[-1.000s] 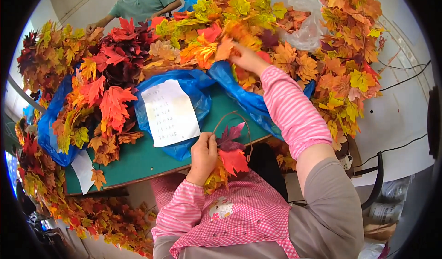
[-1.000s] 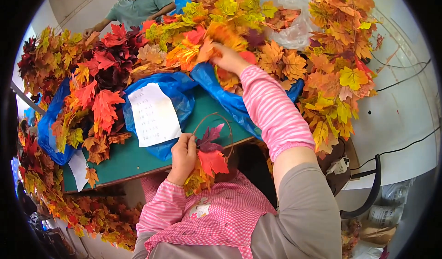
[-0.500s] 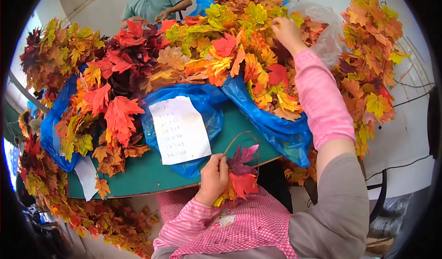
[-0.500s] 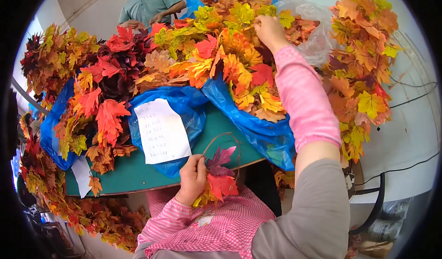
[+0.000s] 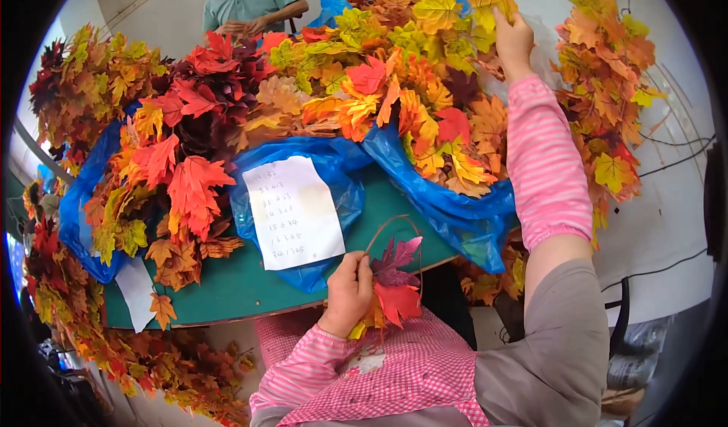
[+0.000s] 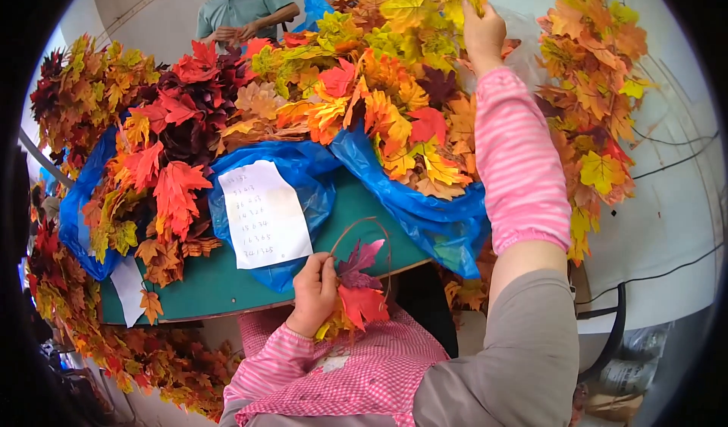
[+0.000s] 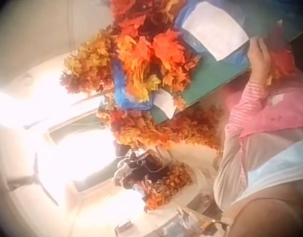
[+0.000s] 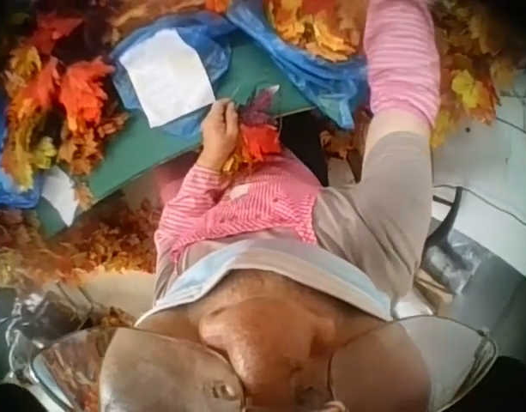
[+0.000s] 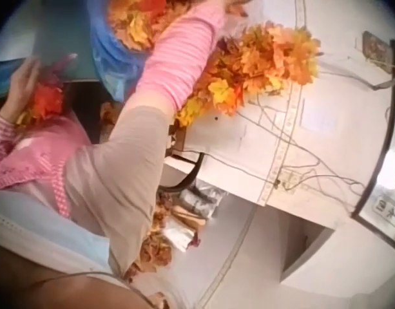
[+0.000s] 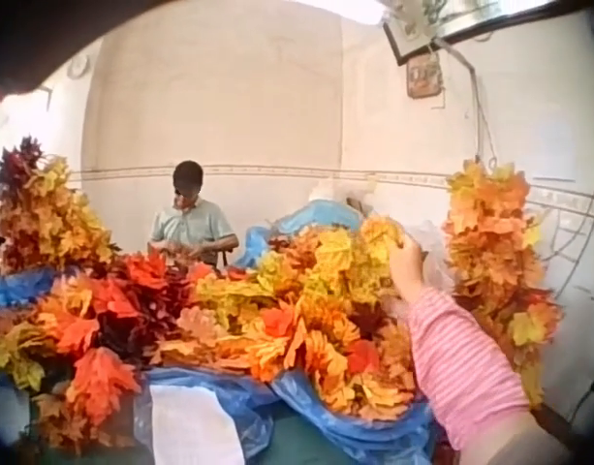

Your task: Assembling and twisting artificial maple leaves onto a decorative wire vine or branch.

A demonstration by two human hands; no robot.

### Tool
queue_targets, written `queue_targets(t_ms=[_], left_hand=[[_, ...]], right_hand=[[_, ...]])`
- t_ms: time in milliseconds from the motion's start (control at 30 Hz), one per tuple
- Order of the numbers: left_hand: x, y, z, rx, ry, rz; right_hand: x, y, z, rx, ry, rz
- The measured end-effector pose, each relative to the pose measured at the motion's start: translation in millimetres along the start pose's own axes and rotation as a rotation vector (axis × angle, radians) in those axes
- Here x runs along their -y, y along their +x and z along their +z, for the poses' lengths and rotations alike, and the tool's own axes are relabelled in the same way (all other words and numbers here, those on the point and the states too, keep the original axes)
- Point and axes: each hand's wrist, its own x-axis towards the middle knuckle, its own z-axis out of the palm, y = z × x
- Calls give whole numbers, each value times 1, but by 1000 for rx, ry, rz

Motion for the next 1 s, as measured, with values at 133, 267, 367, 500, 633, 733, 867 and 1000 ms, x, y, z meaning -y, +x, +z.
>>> queue_targets(t_ms=[133, 267, 367, 500, 633, 733, 867, 1000], left_hand=[[3, 1, 0, -5, 11, 10], [7, 0, 1, -18, 19, 31], [10, 0, 2, -12, -23, 27], [12, 0, 4, -21, -29, 65], [12, 1, 5, -35, -26, 63], [11, 0, 4, -36, -2, 85], [11, 0, 4, -26, -25, 59], [11, 0, 4, -60, 33, 113]], right_hand=[[-20, -71, -36, 455, 488, 321], [-50, -141, -58, 697, -216, 343], [-50, -163, -75, 514, -255, 47], [-25, -181, -77, 668, -51, -240], [-8, -195, -66, 782, -79, -264], [-9, -199, -63, 783, -94, -55], [-19, -207, -61, 844, -248, 169], [-26, -212, -52, 831, -78, 309]])
